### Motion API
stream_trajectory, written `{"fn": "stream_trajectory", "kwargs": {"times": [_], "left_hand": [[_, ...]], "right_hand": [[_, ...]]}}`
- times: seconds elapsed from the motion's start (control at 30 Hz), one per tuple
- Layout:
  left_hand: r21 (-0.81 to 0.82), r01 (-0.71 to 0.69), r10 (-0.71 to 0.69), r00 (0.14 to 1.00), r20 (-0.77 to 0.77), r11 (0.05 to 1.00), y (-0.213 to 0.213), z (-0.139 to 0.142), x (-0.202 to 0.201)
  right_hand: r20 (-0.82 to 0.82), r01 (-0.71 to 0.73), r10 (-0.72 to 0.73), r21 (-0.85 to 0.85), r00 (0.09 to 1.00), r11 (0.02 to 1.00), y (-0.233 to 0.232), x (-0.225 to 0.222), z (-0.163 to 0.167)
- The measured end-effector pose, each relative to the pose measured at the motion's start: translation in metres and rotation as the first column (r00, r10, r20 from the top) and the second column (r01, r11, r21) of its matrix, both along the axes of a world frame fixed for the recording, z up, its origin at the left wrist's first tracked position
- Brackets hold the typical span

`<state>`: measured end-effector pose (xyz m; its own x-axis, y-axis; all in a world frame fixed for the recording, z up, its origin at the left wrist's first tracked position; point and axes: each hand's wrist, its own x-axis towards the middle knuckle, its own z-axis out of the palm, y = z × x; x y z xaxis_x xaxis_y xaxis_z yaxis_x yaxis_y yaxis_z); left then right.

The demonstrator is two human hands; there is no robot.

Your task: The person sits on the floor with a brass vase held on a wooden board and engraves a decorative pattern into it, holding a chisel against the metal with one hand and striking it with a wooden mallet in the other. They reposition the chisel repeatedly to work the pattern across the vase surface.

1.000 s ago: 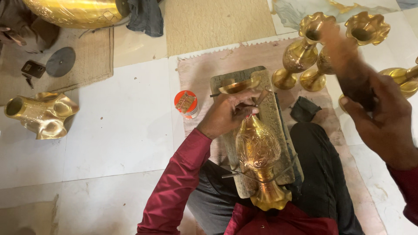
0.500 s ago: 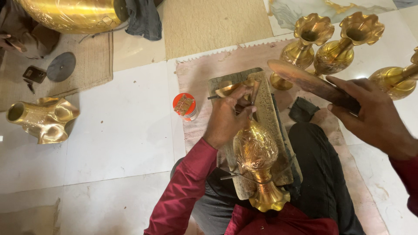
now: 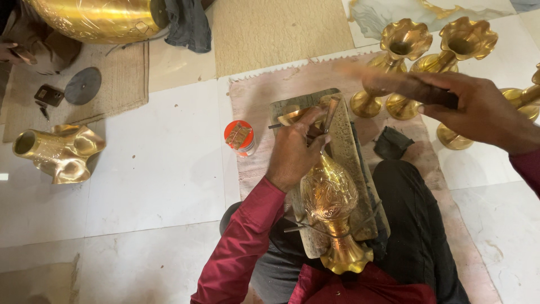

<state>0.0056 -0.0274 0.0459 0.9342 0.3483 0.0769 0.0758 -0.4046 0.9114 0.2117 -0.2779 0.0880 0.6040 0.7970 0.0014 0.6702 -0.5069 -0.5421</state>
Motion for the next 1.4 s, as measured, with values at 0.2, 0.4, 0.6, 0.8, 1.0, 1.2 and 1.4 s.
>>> {"fn": "stream_trajectory", "kwargs": {"times": [0.2, 0.4, 0.6, 0.8, 1.0, 1.2, 1.4], "left_hand": [[0.038, 0.001, 0.000, 1.000, -0.024, 0.999, -0.001, -0.005, 0.003], [0.053, 0.019, -0.018, 0.999, -0.029, 0.998, 0.002, -0.010, 0.004], [0.011, 0.063, -0.063, 0.998, 0.003, 0.998, 0.003, -0.007, 0.002], [-0.004, 0.084, -0.084, 0.996, 0.002, 0.996, 0.006, -0.004, 0.000], [-0.004, 0.108, -0.107, 0.994, 0.033, 0.994, 0.008, -0.005, -0.001], [-0.038, 0.126, -0.125, 0.992, 0.020, 0.991, 0.010, -0.011, 0.002], [-0.037, 0.153, -0.147, 0.979, 0.138, 0.987, 0.011, -0.015, 0.003]], "right_hand": [[0.258, -0.020, 0.107, -0.317, 0.960, 0.948, 0.003, 0.006, 0.000], [0.078, -0.022, 0.031, -0.105, 0.996, 0.994, -0.002, 0.005, -0.009], [0.102, 0.034, -0.035, 0.012, 0.994, 0.999, -0.005, -0.001, -0.010], [-0.120, 0.089, -0.077, 0.105, 0.990, 0.990, -0.003, -0.008, -0.004], [-0.071, 0.062, -0.053, 0.133, 0.996, 0.989, -0.003, -0.013, 0.000], [0.017, 0.022, -0.026, 0.194, 1.000, 0.981, -0.004, -0.015, -0.004], [0.142, -0.023, -0.003, 0.182, 0.990, 0.983, -0.009, -0.014, -0.010]]}}
